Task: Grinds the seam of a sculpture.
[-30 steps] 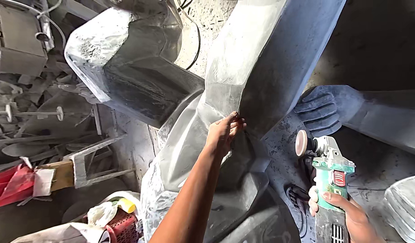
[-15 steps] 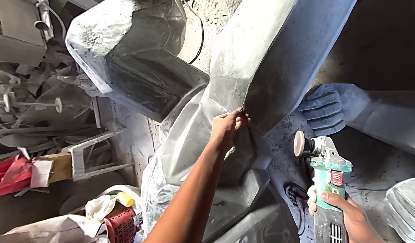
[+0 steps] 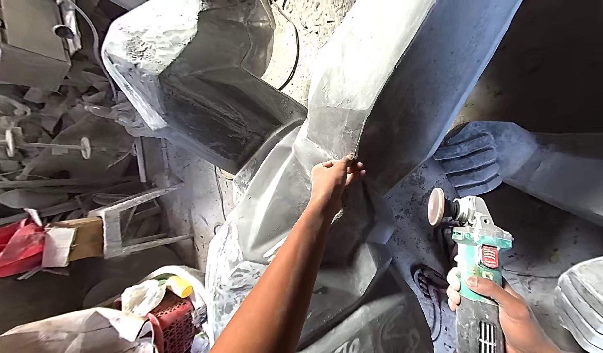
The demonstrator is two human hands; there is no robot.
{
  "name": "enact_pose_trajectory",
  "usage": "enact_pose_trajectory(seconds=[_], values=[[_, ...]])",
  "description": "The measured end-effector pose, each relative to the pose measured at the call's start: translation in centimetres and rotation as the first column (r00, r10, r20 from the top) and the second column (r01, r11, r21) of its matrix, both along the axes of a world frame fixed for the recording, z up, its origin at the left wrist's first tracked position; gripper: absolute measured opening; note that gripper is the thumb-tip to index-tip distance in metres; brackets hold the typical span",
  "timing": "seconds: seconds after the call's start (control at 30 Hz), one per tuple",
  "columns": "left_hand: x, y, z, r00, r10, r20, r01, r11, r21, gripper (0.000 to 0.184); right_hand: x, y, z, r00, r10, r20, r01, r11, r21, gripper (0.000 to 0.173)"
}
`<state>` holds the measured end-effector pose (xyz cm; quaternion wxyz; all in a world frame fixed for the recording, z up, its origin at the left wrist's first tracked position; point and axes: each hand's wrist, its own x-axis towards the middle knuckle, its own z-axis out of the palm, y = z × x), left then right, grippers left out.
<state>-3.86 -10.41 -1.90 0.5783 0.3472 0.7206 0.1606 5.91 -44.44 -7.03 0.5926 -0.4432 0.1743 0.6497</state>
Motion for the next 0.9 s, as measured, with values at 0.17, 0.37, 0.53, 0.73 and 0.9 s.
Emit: enact_pose_trajectory(seconds=[0.17,0.37,0.53,0.73,0.9], values=[[-3.0,-0.5,1.9,0.94,-0.249,-0.235,0.291,0.942,0.169,0.024,0.4,0.0,0.4,0.996,0.067,0.061,-0.065,0.998,-0.027,0.057],[-16.0,1.5,7.8,0.451,-0.34,-0.825,0.826,0.509,0.242,0.024,1.1,1.3,2.5,0.926,0.313,0.212,-0.294,0.949,-0.114,0.072],[-21.3,-0.5,8.1,0.457,-0.264,-0.849,0.833,0.462,0.305,0.048,0.9,6.0,5.1,0.712,0.547,0.44,-0.542,0.827,-0.151,0.085],[-22.6,-1.7,8.0,0.182,-0.426,-0.886,0.953,0.299,0.053,0.087,1.6,15.3,8.1,0.445,0.715,0.54,-0.726,0.641,-0.251,0.077],[-22.5,-1.8,7.9,0.108,-0.436,-0.893,0.952,0.304,-0.033,0.087,1.8,20.4,8.9,0.336,0.787,0.517,-0.767,0.547,-0.336,0.067]])
